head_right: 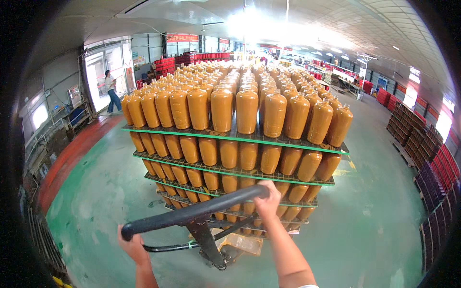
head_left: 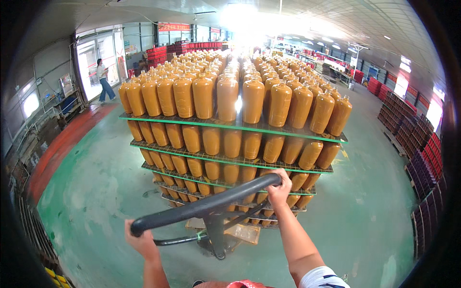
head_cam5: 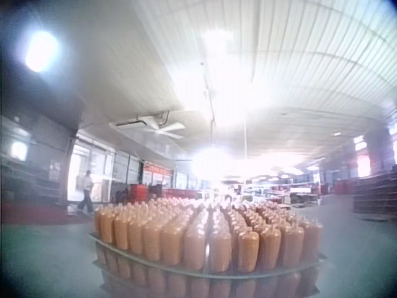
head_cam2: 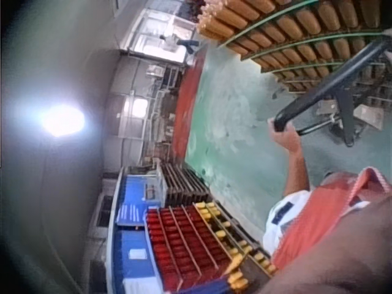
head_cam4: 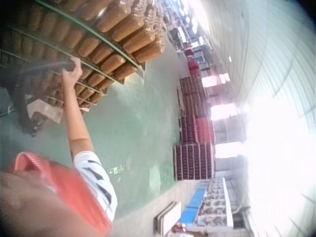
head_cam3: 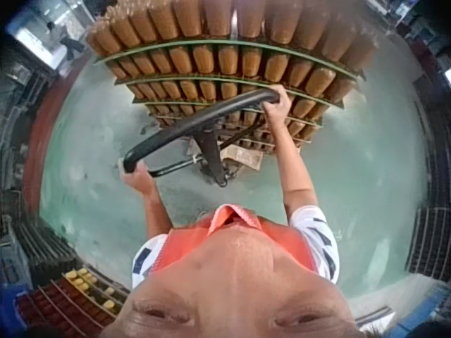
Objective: The person moves a pallet of yellow containers using a manual pallet jack, then repeatedly picks up containers from a conveyor and places them into a metal tray. The person handles the containers one at a time and arranges them in the tray.
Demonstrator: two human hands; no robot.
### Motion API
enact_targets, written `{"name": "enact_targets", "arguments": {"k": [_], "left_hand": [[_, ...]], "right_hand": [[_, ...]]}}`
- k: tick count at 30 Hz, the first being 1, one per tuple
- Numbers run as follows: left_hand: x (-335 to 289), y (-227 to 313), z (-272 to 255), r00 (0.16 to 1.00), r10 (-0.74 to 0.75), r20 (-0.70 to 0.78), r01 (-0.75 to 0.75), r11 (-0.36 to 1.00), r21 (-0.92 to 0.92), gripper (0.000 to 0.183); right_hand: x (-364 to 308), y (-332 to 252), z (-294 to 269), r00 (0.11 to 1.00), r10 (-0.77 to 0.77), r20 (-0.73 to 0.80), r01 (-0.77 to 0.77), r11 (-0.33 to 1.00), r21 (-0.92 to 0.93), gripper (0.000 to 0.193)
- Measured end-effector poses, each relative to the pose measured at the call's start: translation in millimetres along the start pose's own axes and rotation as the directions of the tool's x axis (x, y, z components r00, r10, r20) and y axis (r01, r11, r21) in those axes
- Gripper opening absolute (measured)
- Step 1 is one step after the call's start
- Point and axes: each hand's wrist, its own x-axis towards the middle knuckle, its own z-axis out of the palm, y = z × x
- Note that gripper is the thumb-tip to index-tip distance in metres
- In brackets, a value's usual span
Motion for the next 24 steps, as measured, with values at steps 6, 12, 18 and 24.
{"name": "enact_targets", "arguments": {"k": [6,12,18,24], "left_hand": [[-51,23,6,0.997,0.058,-0.041,-0.055,0.995,0.078,0.015],[-38,12,-3,0.988,0.13,-0.087,-0.112,0.976,0.185,0.016],[31,-23,-12,0.991,0.063,0.117,-0.084,0.978,0.189,0.021],[90,-35,-18,0.95,0.058,0.308,-0.049,0.998,-0.039,0.022]], "right_hand": [[40,44,33,0.995,-0.061,0.083,0.054,0.995,0.082,0.02],[37,32,42,0.993,0.044,0.107,-0.056,0.993,0.109,0.015],[-13,2,0,0.991,0.108,-0.074,-0.115,0.988,-0.099,0.03],[-86,-77,-14,0.98,0.17,-0.1,-0.175,0.983,-0.047,0.022]]}}
